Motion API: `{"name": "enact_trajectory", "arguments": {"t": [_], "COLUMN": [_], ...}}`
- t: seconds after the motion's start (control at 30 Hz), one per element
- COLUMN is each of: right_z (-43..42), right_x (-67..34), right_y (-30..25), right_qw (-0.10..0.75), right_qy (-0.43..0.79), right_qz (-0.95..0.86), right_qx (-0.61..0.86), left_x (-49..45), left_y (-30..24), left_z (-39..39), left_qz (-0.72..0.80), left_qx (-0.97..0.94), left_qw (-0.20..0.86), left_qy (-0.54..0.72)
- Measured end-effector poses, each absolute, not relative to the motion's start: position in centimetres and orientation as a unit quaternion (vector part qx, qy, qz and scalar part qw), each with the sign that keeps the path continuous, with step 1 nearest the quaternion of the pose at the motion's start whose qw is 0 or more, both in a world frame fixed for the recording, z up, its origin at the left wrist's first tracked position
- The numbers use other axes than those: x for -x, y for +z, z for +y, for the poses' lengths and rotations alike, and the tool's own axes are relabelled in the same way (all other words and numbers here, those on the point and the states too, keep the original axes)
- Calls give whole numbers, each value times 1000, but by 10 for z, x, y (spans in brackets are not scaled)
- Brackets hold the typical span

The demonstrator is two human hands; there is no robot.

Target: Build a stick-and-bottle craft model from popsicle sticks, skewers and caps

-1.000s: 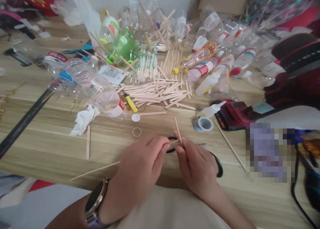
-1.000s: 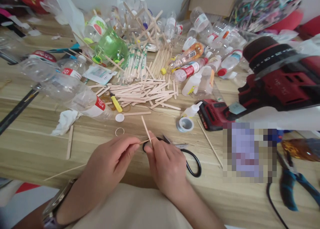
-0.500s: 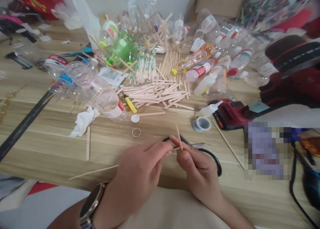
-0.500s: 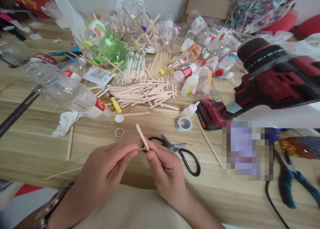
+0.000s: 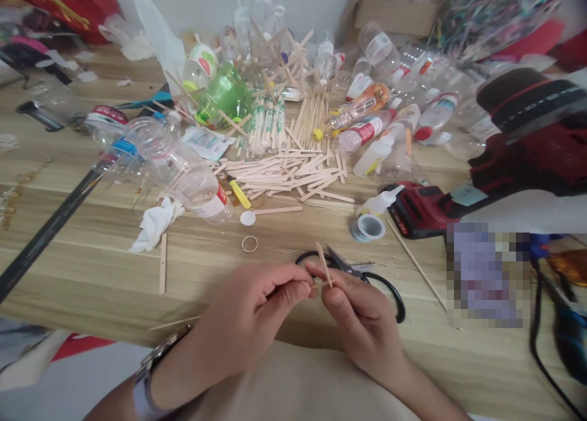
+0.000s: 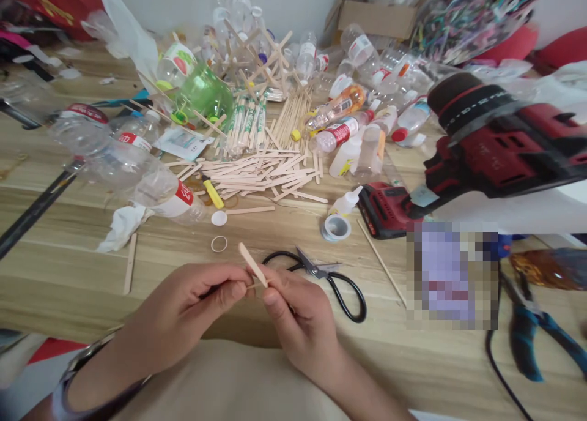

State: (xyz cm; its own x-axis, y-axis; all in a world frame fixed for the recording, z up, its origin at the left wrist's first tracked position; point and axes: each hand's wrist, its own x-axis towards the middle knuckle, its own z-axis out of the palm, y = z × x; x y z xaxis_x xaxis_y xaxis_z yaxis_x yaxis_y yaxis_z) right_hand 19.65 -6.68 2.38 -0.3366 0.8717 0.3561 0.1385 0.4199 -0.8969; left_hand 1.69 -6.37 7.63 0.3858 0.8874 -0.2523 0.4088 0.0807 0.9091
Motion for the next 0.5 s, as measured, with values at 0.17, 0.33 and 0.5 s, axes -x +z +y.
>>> {"name": "enact_trajectory", "arguments": {"t": [0.17, 0.33, 0.5], "right_z": [-65, -66, -71], "right_x": [-196, -196, -194], "right_y": [25, 26, 25], "right_qw": [450, 444, 442], "right_qy": [398, 387, 392], "right_qz": [-734, -741, -718], "right_qx": [316, 322, 369], "left_x": [-12, -12, -16], "left_y": [76, 72, 74], "left_z": [-64, -66, -67], "left_qz": [478, 468, 490], "left_qx": [-576, -560, -616], "left_qw": [632, 647, 570], "left_qy": [203, 221, 236]}}
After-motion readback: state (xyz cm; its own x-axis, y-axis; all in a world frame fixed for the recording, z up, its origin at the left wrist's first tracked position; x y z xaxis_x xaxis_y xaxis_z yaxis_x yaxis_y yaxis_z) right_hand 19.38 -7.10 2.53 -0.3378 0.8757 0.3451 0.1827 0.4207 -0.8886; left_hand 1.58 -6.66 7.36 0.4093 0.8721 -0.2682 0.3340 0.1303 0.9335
